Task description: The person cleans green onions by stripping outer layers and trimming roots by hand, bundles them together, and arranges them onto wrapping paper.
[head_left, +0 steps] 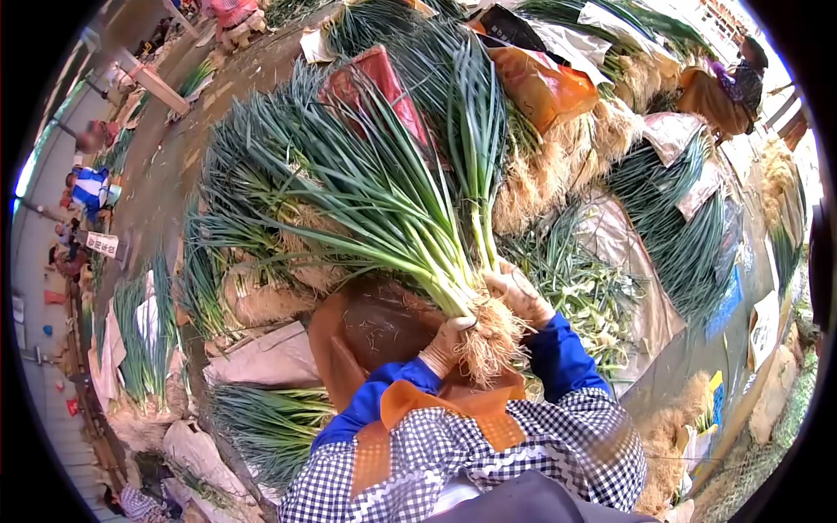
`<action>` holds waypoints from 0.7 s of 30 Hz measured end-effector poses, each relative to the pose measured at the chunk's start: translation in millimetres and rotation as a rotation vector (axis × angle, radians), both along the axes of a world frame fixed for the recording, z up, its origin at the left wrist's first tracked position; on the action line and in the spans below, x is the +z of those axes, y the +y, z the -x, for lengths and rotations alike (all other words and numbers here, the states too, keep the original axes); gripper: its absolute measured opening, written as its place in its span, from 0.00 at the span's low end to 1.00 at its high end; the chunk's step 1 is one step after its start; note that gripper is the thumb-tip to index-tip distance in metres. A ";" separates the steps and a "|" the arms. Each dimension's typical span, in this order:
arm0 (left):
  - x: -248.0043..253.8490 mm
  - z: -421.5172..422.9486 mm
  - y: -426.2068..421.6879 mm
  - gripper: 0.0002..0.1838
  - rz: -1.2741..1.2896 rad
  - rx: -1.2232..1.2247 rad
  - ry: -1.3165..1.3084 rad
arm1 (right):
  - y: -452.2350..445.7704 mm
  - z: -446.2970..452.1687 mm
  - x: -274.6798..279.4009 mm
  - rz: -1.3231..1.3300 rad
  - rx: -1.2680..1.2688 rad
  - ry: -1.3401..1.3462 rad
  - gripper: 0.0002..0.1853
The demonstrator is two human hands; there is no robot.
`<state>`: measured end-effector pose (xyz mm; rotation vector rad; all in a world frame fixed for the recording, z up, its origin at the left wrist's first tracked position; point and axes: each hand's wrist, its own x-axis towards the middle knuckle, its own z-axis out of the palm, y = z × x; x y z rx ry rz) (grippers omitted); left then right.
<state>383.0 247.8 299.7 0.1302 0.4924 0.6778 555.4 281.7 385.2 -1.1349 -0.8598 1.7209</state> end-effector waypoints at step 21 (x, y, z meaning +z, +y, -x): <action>-1.3 5.1 2.4 0.17 -0.061 0.132 0.211 | -95.1 -98.1 -103.0 0.117 0.424 -1.478 0.20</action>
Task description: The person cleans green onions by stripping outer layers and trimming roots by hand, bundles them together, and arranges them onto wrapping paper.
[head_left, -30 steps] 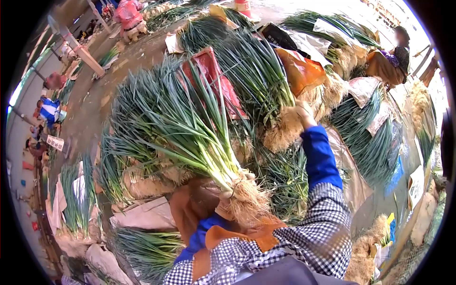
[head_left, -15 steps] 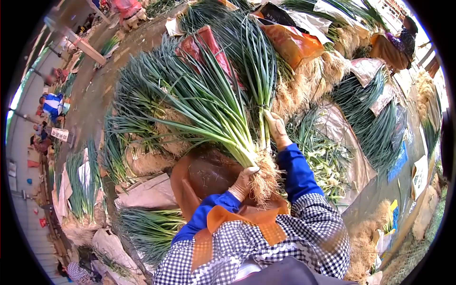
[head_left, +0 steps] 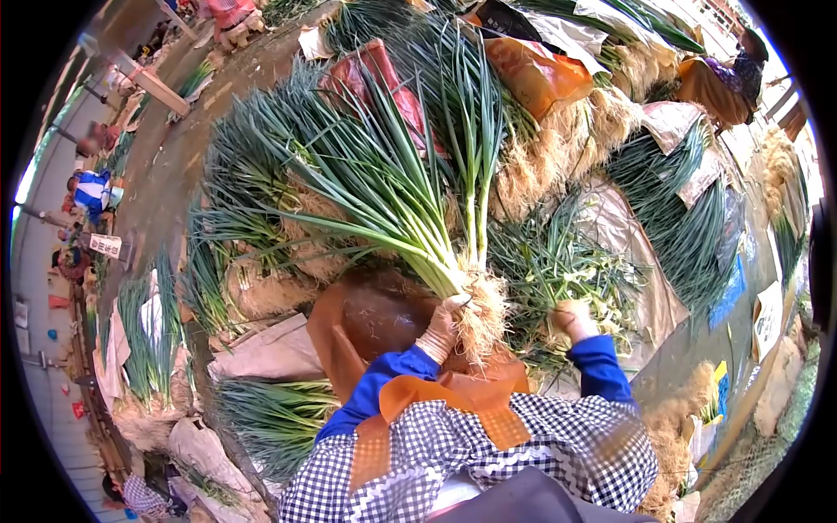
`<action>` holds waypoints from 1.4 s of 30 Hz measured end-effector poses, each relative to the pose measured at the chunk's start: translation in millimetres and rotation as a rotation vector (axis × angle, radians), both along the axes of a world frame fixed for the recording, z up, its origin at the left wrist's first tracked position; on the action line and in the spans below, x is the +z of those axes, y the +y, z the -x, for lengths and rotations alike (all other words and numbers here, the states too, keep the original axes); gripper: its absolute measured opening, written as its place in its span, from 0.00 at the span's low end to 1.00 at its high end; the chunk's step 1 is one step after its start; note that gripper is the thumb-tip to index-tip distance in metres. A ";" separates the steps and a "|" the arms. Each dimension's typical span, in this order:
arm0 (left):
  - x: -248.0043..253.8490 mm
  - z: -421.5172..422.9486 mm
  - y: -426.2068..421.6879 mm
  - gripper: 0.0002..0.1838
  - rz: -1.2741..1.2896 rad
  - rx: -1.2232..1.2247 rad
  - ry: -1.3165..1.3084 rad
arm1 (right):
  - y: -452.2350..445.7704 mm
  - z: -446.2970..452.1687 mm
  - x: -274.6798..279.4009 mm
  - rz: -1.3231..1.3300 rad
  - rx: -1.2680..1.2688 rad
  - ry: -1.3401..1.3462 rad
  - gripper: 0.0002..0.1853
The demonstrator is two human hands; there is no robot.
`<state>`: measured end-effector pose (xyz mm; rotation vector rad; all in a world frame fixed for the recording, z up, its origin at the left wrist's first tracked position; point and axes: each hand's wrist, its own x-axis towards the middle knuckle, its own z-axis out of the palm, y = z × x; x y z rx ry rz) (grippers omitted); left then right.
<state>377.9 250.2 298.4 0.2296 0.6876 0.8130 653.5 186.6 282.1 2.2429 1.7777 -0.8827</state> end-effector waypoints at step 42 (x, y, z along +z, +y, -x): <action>41.4 19.9 6.8 0.28 0.083 -0.089 -0.282 | 89.0 134.7 17.5 -0.129 -0.069 1.368 0.19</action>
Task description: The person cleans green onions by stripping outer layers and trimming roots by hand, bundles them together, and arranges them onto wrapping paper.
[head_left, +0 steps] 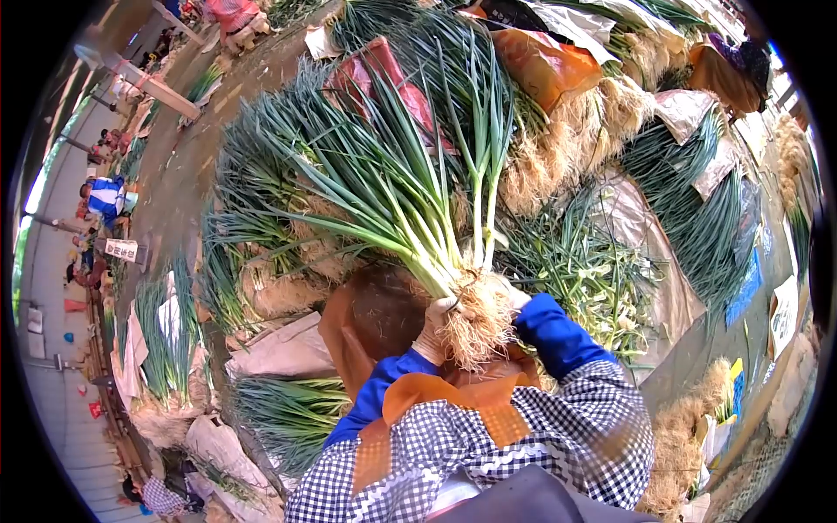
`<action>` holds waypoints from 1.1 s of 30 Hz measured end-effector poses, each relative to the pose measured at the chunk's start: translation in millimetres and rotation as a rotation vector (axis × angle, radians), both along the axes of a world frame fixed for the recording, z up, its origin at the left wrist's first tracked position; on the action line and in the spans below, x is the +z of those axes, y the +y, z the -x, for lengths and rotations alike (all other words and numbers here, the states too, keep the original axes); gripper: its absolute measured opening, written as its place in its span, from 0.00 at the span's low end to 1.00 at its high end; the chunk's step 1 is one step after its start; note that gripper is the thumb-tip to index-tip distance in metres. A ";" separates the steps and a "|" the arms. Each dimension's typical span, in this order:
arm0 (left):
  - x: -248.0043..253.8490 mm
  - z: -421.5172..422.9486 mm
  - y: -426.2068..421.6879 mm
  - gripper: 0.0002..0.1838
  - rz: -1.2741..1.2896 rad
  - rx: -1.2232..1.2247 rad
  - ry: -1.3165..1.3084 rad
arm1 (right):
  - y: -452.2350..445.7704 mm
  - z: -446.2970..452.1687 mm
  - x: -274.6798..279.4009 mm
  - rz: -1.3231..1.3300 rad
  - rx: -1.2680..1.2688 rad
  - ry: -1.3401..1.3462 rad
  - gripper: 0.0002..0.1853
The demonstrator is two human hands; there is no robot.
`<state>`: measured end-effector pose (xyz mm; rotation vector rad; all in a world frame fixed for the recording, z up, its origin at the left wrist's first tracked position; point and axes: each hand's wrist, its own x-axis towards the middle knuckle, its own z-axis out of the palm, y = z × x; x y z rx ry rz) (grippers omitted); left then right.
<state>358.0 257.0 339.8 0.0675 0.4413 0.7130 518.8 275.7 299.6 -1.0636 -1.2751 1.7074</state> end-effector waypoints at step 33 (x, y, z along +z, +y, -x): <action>-24.3 -6.0 -7.1 0.31 -0.105 -0.034 0.153 | 20.7 7.2 6.2 -0.079 -0.671 -0.197 0.12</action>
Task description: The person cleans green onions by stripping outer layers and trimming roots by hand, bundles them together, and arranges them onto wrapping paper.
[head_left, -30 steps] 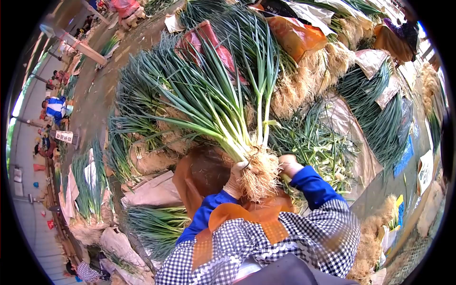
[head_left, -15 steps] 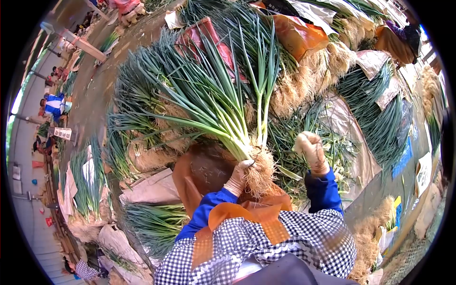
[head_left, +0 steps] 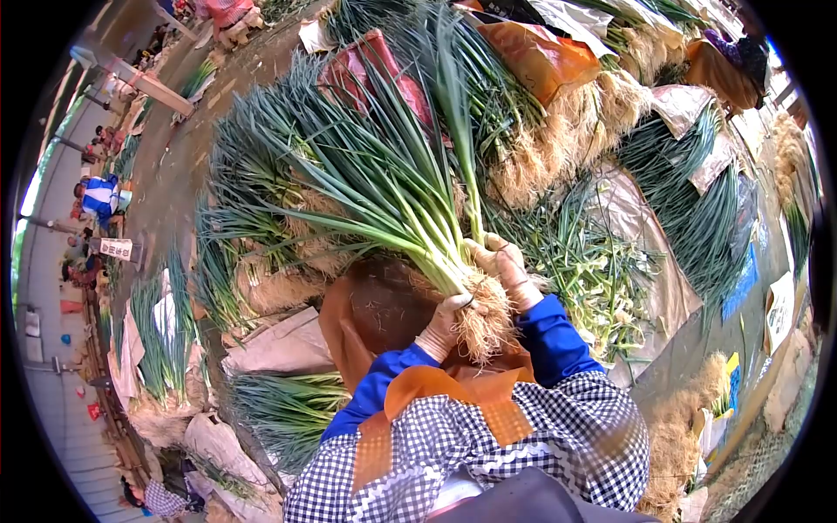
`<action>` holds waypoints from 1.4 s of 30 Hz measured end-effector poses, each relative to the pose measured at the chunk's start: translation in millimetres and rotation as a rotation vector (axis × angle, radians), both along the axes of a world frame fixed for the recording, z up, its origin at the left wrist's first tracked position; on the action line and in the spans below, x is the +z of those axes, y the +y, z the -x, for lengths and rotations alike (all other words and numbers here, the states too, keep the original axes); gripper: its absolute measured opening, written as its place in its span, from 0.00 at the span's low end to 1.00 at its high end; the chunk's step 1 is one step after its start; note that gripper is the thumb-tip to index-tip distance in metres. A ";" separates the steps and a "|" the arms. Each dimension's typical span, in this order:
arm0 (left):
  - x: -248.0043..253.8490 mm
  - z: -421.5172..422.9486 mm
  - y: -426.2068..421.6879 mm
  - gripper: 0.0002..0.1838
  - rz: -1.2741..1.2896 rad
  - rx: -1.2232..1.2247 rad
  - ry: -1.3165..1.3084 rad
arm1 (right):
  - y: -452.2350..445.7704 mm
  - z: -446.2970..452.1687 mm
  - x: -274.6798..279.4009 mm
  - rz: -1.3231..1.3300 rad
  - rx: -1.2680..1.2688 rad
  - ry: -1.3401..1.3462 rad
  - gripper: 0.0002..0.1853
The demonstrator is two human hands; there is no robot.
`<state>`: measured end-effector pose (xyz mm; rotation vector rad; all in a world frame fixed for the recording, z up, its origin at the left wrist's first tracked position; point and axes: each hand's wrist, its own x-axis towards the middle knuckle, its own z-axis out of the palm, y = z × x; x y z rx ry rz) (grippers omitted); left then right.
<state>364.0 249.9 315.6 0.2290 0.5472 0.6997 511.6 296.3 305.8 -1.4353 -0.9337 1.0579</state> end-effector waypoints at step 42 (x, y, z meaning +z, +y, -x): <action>8.7 16.0 9.1 0.20 0.016 0.130 -0.066 | -3.5 -45.7 54.1 0.084 0.628 -0.087 0.24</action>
